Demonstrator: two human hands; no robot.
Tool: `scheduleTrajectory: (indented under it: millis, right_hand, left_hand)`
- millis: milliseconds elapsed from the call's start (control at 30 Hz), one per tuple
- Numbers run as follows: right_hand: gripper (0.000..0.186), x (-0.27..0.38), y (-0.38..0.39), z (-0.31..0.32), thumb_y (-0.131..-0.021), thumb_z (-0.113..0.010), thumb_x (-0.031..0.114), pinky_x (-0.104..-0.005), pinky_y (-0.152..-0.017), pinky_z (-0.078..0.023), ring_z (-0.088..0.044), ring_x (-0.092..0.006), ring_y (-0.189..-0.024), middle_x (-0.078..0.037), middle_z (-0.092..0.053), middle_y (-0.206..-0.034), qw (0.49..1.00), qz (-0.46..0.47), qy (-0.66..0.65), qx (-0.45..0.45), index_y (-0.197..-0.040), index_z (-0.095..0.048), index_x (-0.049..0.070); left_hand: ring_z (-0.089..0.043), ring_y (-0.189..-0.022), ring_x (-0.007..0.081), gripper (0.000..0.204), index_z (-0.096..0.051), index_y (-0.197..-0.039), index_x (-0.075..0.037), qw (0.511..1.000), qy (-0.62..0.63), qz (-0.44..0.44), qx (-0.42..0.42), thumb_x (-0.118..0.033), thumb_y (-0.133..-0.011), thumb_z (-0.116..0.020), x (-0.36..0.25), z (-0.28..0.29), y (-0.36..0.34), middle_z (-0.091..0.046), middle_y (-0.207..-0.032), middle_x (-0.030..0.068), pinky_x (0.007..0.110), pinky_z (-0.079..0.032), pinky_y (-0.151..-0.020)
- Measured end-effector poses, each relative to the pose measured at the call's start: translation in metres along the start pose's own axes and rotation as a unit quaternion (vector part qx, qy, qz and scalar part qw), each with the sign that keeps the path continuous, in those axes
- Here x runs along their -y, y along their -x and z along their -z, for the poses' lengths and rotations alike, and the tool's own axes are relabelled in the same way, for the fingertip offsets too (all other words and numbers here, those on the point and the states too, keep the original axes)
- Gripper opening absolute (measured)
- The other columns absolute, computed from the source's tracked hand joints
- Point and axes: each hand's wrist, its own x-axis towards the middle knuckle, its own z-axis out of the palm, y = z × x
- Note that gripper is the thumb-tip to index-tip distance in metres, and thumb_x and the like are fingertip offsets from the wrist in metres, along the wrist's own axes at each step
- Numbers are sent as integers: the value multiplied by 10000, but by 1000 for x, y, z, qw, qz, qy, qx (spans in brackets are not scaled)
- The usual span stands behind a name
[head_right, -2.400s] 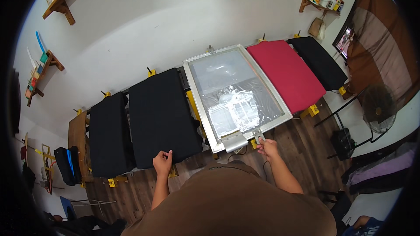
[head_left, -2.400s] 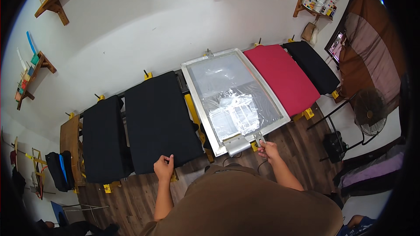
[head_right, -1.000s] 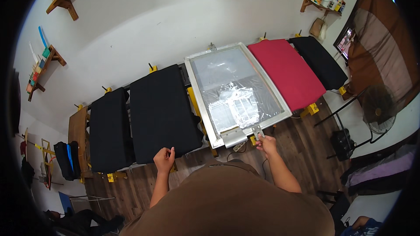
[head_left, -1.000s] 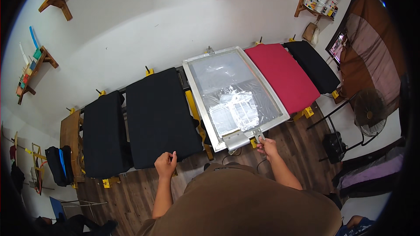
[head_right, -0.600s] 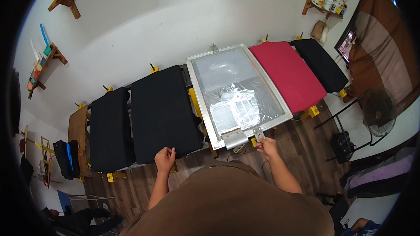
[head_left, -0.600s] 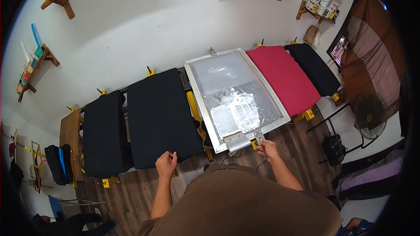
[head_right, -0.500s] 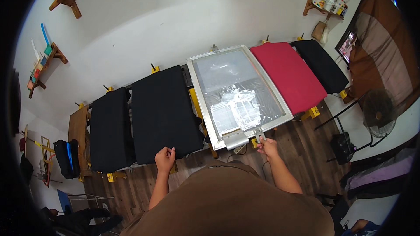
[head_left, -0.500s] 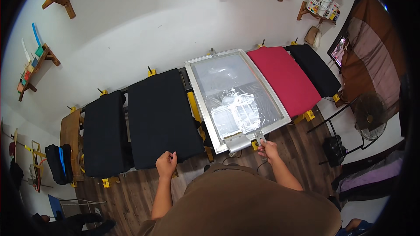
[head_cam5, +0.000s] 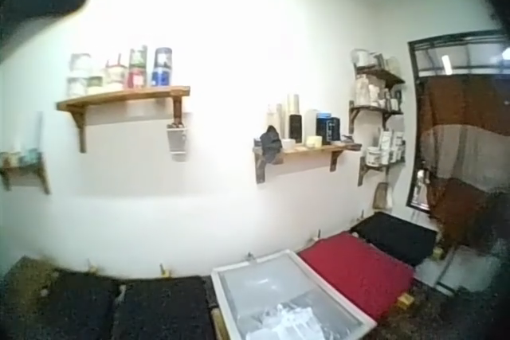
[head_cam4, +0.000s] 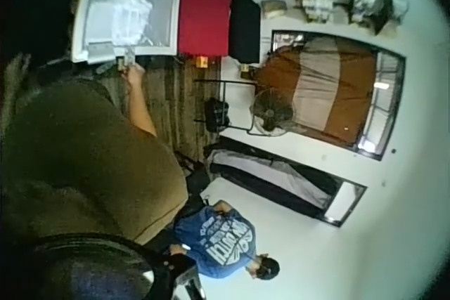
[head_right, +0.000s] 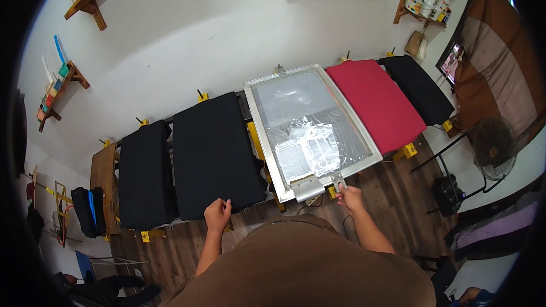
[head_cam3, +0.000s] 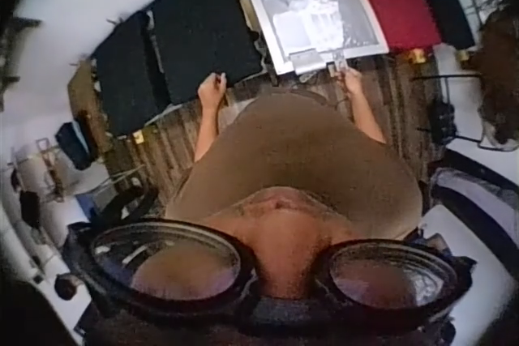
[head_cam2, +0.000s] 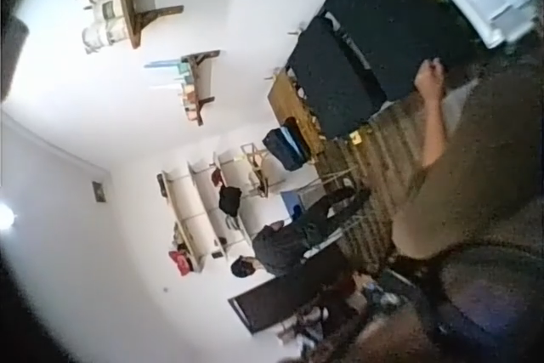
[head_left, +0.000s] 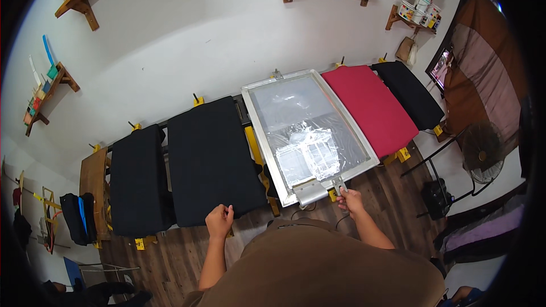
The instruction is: Using a squeegee to apply white ink through a screen onto a t-shirt at a printing station.
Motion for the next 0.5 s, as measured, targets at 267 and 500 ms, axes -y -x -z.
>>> scheduleTrajectory:
  millis: [267,500]
  right_hand:
    - [301,4,3,-1,-990,-687,416,-307,-625,-558,-596,-79,-666,9,-689,-787,999,-27,31,-11,-939,-671,120]
    - [304,7,4,0,-985,-688,433,-355,-657,-567,-595,-83,-681,18,-682,-790,998,-49,35,-8,-946,-672,131]
  left_hand:
    - [-604,-545,301,304,-577,-702,-65,1000,1,-15,22,-239,-891,-741,-1,1,-2,-569,-598,92,395,-460,-524]
    - [-609,-543,300,310,-577,-698,-59,1000,6,-8,23,-236,-891,-742,0,1,-2,-579,-603,96,392,-466,-526]
